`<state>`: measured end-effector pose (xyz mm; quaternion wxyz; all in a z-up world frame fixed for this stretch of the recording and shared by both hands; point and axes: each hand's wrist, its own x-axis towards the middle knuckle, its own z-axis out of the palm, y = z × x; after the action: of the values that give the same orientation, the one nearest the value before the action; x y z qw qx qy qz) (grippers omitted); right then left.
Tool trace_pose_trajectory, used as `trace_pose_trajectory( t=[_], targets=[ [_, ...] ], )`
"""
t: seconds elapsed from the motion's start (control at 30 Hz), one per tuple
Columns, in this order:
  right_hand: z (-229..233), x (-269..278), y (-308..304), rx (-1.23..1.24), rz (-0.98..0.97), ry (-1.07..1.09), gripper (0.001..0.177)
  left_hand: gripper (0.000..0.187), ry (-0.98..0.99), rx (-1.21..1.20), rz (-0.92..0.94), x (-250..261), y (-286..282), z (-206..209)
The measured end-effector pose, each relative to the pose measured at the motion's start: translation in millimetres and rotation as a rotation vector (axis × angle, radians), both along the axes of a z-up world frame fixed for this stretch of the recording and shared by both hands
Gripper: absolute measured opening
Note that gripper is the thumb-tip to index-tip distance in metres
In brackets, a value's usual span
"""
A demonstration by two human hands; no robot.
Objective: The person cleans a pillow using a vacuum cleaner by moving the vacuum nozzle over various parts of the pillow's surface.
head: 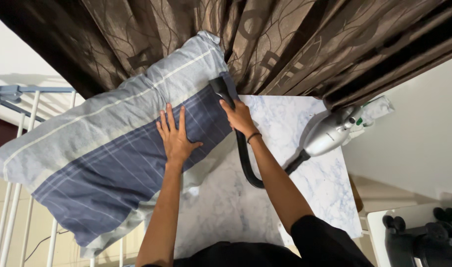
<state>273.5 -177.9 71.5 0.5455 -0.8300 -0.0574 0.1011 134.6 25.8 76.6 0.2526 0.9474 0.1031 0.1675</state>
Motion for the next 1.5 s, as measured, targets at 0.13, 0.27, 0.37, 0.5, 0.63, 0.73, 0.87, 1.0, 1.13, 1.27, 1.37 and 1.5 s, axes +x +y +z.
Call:
trace_pose_trajectory(
  t=[0.13, 0.27, 0.37, 0.5, 0.63, 0.73, 0.87, 1.0, 1.13, 1.27, 1.37, 1.5],
  targets=[
    [-21.1, -3.2, -0.1, -0.054, -0.036, 0.105, 0.048, 0.143, 0.003, 0.003, 0.004, 1.2, 0.4, 0.4],
    [-48.0, -30.3, -28.4, -0.138, -0.067, 0.203, 0.049, 0.141, 0.007, 0.003, -0.003, 1.8, 1.6, -2.2],
    [-34.2, -31.5, -28.2, -0.068, -0.082, 0.178, 0.048, 0.140, 0.025, 0.006, -0.001, 2.0, 2.5, -2.7],
    [11.3, -12.3, -4.3, -0.040, -0.066, 0.046, 0.047, 0.140, 0.024, 0.007, -0.002, 4.9, 3.2, -3.7],
    [19.4, -1.2, 11.6, -0.048, -0.043, 0.137, 0.046, 0.138, 0.038, 0.000, -0.001, 5.6, 3.5, -3.5],
    [-27.3, -11.9, -0.2, -0.070, -0.058, 0.145, 0.051, 0.137, 0.041, 0.000, -0.004, 5.2, 3.7, -4.4],
    [-90.0, -59.5, -39.6, -0.005, -0.188, 0.279, 0.050, 0.137, 0.034, 0.004, -0.015, 3.4, 2.1, -5.1],
    [-104.7, -80.3, -54.6, 0.037, -0.308, 0.338, 0.051, 0.136, -0.004, 0.012, -0.021, 1.7, 1.8, -7.1],
    [-83.3, -74.3, -35.7, 0.104, -0.370, 0.201, 0.048, 0.136, 0.002, 0.011, -0.018, 2.4, 2.9, -6.5],
    [-70.6, -62.6, -7.8, 0.034, -0.290, 0.109, 0.050, 0.135, -0.001, 0.023, -0.010, 3.1, 1.7, -6.4],
    [-89.6, -66.4, -8.7, 0.010, -0.308, 0.164, 0.047, 0.134, -0.007, 0.032, -0.016, 2.7, 1.3, -7.5],
    [-118.5, -82.9, -32.4, -0.014, -0.415, 0.254, 0.050, 0.132, 0.007, 0.032, -0.004, 6.0, 2.0, -10.2]
  ],
)
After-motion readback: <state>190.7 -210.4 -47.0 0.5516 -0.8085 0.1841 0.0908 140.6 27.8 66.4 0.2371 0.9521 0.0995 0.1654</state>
